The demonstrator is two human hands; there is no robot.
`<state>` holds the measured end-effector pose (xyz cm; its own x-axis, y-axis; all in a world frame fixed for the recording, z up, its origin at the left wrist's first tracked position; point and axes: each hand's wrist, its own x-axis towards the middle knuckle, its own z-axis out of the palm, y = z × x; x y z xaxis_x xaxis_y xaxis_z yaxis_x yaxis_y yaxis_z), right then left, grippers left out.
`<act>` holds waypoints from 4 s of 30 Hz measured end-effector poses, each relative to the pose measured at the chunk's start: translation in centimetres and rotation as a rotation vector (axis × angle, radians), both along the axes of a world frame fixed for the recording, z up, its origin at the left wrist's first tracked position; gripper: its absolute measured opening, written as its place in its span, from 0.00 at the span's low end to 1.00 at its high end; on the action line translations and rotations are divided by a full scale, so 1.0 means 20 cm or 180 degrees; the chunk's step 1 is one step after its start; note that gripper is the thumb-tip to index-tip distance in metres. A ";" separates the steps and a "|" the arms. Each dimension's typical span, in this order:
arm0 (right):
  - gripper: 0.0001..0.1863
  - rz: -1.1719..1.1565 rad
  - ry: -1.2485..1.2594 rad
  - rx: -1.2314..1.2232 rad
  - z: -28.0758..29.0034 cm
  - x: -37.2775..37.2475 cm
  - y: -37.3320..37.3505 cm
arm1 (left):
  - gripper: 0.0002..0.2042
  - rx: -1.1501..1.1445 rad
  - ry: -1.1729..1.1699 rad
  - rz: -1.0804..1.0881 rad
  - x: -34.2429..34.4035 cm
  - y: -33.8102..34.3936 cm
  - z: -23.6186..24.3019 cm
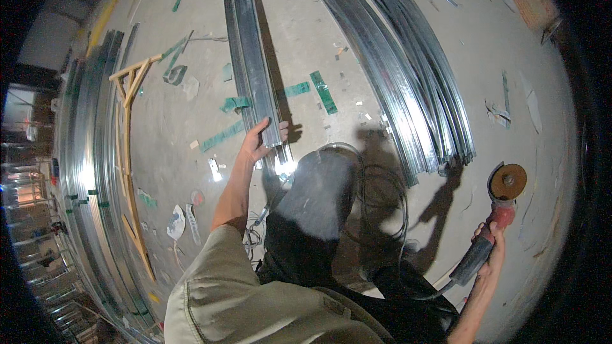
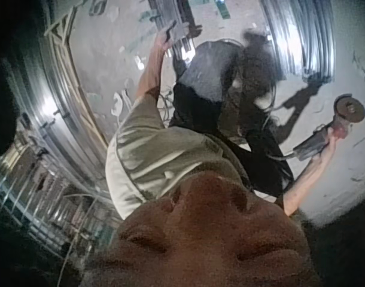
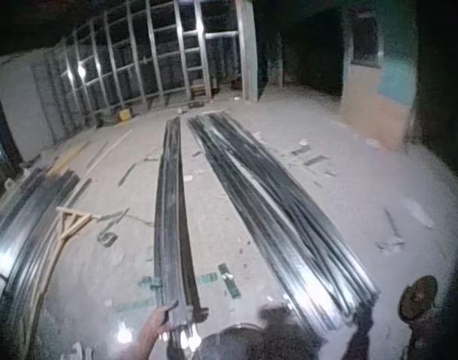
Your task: The person uses an angle grinder to cut multiple metal rods on the floor. They hold each rod with one hand and operate the grinder with the other, creating sparks as they cut through the metal. The person repeatedly repositions the rods and the grinder to complete the cuts.
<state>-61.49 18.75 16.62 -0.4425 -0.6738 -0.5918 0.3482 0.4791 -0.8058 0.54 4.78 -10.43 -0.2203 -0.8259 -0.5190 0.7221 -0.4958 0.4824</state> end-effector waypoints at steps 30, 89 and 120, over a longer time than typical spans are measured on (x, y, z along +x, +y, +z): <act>0.18 0.0038 -0.0252 -0.0423 0.07 0.15 -0.06 | 0.13 -0.0873 0.1333 -0.0158 -0.06 -0.16 0.72; 0.29 0.2314 0.3998 0.1732 0.01 0.23 0.00 | 0.12 -0.0052 -0.0595 -0.0900 -1.91 -0.52 0.42; 0.31 0.2496 0.4090 0.1775 0.05 0.18 0.00 | 0.12 -0.0528 -0.1017 -0.0898 -1.88 -0.42 0.51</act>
